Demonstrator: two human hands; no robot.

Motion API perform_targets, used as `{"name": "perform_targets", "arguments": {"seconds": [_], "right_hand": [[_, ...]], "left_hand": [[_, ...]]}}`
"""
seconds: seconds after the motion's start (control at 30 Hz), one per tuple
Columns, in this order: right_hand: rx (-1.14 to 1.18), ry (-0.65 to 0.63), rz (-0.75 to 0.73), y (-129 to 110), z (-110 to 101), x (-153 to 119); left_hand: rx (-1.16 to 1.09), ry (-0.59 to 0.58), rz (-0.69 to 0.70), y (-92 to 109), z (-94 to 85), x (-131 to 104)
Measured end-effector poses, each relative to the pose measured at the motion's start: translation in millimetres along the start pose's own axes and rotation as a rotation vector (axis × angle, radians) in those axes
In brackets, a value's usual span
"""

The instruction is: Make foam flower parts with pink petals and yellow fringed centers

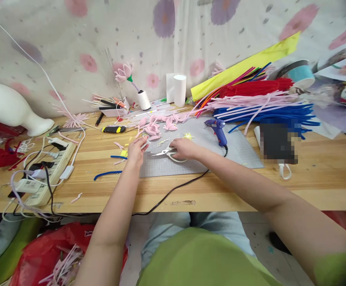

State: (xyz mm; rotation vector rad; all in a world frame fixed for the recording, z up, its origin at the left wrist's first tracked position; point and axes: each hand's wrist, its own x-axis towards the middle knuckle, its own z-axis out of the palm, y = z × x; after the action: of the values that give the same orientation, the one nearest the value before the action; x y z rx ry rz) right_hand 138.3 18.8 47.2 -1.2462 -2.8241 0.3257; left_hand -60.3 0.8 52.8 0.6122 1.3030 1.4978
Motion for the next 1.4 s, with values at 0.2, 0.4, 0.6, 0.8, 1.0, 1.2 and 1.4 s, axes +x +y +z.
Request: {"name": "perform_targets", "arguments": {"seconds": [0.2, 0.4, 0.6, 0.8, 1.0, 1.2, 1.4], "right_hand": [[0.195, 0.080, -0.002, 5, -10, -6], [1.224, 0.353, 0.210, 8, -2, 2], [1.457, 0.371, 0.333, 8, -5, 3], [1.403, 0.361, 0.366, 12, -7, 0], [1.411, 0.327, 0.370, 15, -9, -3], [1.390, 0.278, 0.344, 19, -9, -4], [1.360, 0.244, 0.300, 25, -10, -5]], "left_hand": [[0.016, -0.106, -0.048, -7, 21.9, -5], [0.073, -0.227, -0.081, -22, 45.5, -14], [0.062, -0.246, -0.127, -31, 58.2, -18], [0.078, -0.267, -0.152, -36, 60.3, -19], [0.074, -0.308, -0.201, -33, 55.1, -17], [0.168, -0.380, -0.163, -18, 51.8, -13], [0.278, -0.383, -0.057, -18, 54.8, -11]]}}
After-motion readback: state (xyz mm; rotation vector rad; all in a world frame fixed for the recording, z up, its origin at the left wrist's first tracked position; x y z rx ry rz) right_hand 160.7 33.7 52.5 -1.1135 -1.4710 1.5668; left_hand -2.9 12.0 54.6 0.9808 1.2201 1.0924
